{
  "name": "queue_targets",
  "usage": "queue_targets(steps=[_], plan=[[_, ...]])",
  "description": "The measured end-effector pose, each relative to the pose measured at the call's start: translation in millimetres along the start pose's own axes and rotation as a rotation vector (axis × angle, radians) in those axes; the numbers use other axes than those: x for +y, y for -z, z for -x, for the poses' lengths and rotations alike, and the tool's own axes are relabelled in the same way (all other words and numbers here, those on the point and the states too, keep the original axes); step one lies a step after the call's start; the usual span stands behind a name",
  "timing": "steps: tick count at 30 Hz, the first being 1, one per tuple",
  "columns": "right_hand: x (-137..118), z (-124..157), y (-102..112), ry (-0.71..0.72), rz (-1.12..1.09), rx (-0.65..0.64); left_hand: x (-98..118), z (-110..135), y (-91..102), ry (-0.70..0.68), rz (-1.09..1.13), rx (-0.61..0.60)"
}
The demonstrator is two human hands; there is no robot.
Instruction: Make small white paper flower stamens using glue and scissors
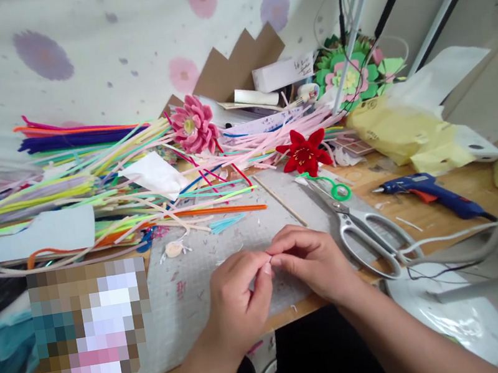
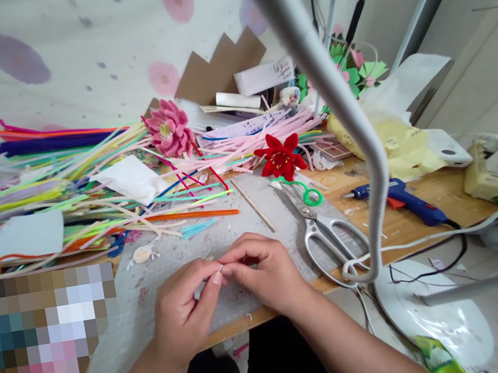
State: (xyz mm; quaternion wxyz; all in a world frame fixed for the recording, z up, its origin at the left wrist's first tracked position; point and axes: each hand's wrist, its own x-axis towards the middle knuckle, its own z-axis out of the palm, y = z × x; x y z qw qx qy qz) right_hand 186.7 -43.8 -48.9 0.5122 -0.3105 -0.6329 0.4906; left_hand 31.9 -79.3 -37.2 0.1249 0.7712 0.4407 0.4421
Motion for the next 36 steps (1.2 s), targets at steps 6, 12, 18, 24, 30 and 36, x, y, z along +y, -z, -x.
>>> queue_targets(steps=[6,12,18,24,30,36], plan=[[-1.3,0.7,0.9,0.034,0.054,0.010,1.3,0.6,0.5,-0.028,-0.056,-0.022],[-4.1,0.9,-0.1,0.085,0.154,0.048,1.7,1.3,-2.3,0.042,-0.061,0.025],[-4.2,-0.4,-1.3,-0.001,0.120,0.064,-0.9,1.9,-4.4,0.060,-0.062,0.039],[-1.8,-0.6,-1.4,-0.054,0.074,0.057,1.4,0.2,-3.9,0.150,-0.020,0.052],[-1.5,-1.3,-0.9,-0.049,0.050,0.023,3.1,-0.4,-1.6,0.247,0.056,0.036],[-2.8,-1.9,-2.3,-0.083,0.072,0.051,1.6,0.4,-2.3,0.238,0.036,0.024]])
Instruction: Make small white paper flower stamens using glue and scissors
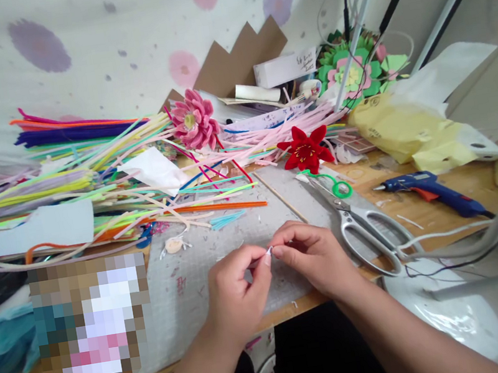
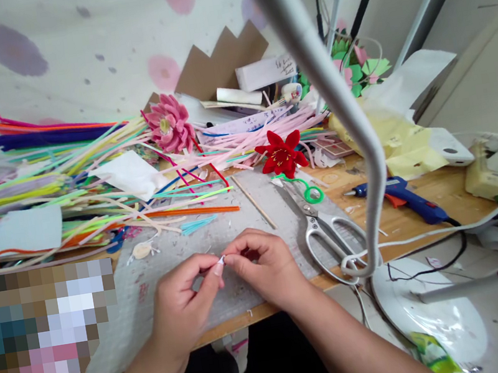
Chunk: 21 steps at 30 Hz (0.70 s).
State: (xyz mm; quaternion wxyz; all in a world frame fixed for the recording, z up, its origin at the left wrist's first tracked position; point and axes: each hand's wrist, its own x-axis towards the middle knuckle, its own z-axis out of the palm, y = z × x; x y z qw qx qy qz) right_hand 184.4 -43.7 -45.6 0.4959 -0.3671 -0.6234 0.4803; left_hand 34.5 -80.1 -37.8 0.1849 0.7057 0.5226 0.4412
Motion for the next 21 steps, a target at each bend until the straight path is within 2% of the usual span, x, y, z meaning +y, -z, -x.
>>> queue_targets(steps=[13,17,19,21], plan=[[2,3,1,0.030,0.052,-0.004,1,0,1.0,-0.024,-0.008,0.002],[10,1,1,-0.027,-0.097,0.002,2,-1,0.7,0.085,0.073,-0.014],[13,2,3,-0.039,-0.163,0.053,1,-1,0.6,0.169,0.122,-0.019],[12,5,11,0.001,-0.072,0.127,0,-2,0.5,0.242,0.156,-0.018]])
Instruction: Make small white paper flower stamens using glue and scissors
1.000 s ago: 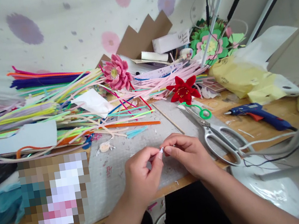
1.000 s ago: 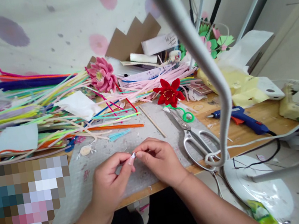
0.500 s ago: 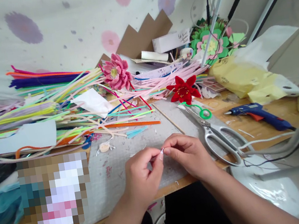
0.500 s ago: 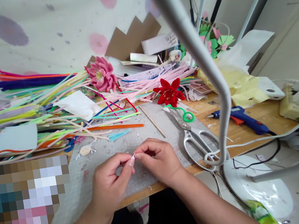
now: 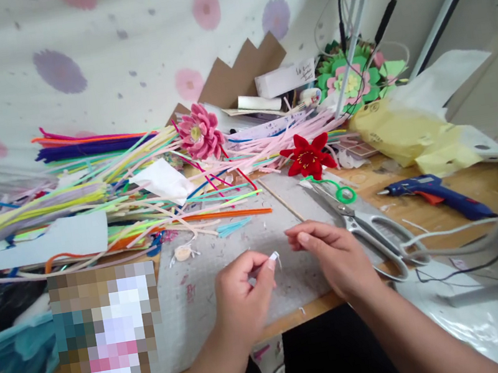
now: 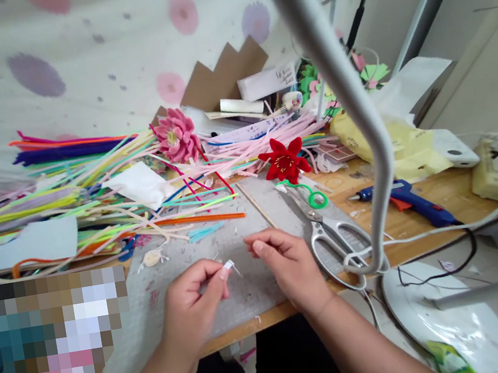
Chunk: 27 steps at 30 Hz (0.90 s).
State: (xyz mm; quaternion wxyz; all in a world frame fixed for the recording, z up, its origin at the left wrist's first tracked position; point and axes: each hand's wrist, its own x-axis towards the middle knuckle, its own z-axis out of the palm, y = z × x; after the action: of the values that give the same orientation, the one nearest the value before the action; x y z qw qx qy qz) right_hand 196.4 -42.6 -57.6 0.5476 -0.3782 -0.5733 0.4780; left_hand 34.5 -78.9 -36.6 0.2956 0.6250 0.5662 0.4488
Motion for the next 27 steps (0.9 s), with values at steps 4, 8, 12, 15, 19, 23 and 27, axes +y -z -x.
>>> queue_targets(steps=[4,8,12,15,19,23,27], plan=[[-10,6,39,0.317,0.617,0.095,-2,-1,0.8,0.101,0.033,0.012],[-12,10,88,0.248,1.320,0.188,-4,-2,1.7,0.146,0.114,0.034],[-6,9,110,-0.045,1.569,0.081,-1,-7,1.1,0.200,0.291,0.094],[-7,4,113,-0.130,1.476,0.038,6,-12,2.8,0.242,0.399,0.115],[-19,8,120,-0.187,1.343,0.056,14,-16,10.7,0.224,0.399,0.077],[-34,43,106,-0.311,0.589,0.110,14,-18,19.5,0.221,0.324,0.064],[-48,89,59,-0.524,0.015,-0.135,14,-19,21.7,0.259,0.424,0.143]])
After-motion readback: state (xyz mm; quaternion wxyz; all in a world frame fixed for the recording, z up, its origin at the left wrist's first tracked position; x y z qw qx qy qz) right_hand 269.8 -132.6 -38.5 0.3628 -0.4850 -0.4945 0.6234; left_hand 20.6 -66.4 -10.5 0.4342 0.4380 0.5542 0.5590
